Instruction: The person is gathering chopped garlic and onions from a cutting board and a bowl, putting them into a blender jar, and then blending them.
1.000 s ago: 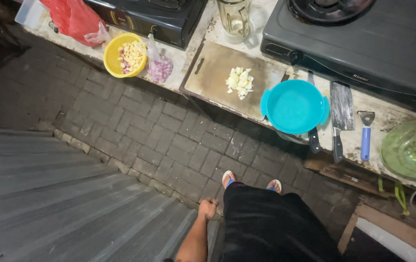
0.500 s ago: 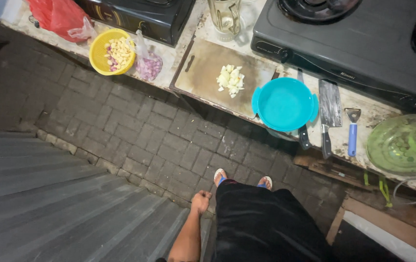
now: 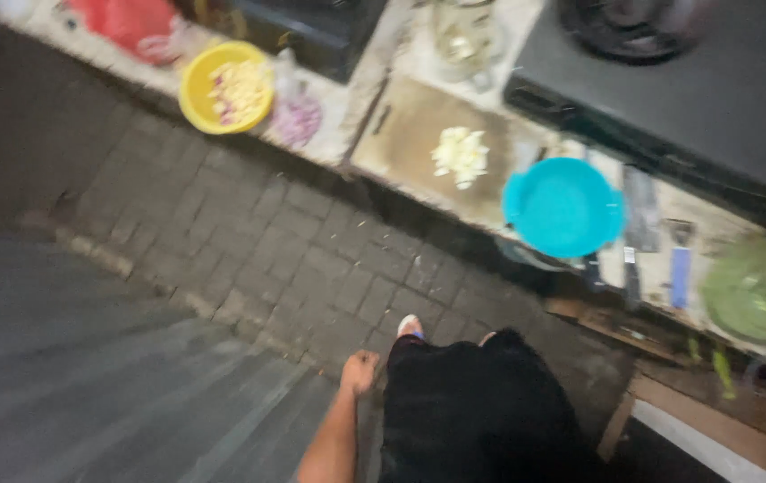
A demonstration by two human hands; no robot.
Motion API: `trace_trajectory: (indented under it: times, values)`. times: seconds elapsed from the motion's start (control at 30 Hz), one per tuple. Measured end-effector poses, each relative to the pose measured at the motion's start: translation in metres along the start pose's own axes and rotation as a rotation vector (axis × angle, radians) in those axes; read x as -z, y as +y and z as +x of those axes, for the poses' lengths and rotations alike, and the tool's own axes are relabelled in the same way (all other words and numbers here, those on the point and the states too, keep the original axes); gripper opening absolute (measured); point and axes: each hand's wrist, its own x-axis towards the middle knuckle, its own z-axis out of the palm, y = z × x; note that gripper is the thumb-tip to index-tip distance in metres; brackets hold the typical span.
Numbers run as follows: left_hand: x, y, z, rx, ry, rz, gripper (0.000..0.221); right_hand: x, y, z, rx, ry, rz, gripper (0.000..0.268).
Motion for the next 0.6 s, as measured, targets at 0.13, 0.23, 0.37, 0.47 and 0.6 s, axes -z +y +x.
trace_trajectory:
  times: [0.13,0.23,0.37,0.47,0.6]
  values:
    - [0.054,-0.022,0.086,-0.234,0.117,-0.047,0.025,-0.222,0.025,0.084,0.046,-0.047,-0.038,0.026]
    - [0.118,0.037,0.105,-0.306,0.173,0.045,0.038,-0.310,0.065,0.122,-0.166,-0.102,0.280,0.032]
    - [0.179,0.217,0.093,-0.628,0.381,0.018,0.026,-0.343,0.041,0.139,-0.084,-0.011,0.906,0.047]
    - [0.174,0.382,0.046,-0.808,0.291,-0.009,0.030,-0.346,0.005,0.148,-0.049,0.105,1.108,0.047]
    - [0.122,0.534,-0.008,-0.883,-0.078,-0.146,0.055,-0.345,-0.033,0.171,0.016,0.251,1.411,0.032]
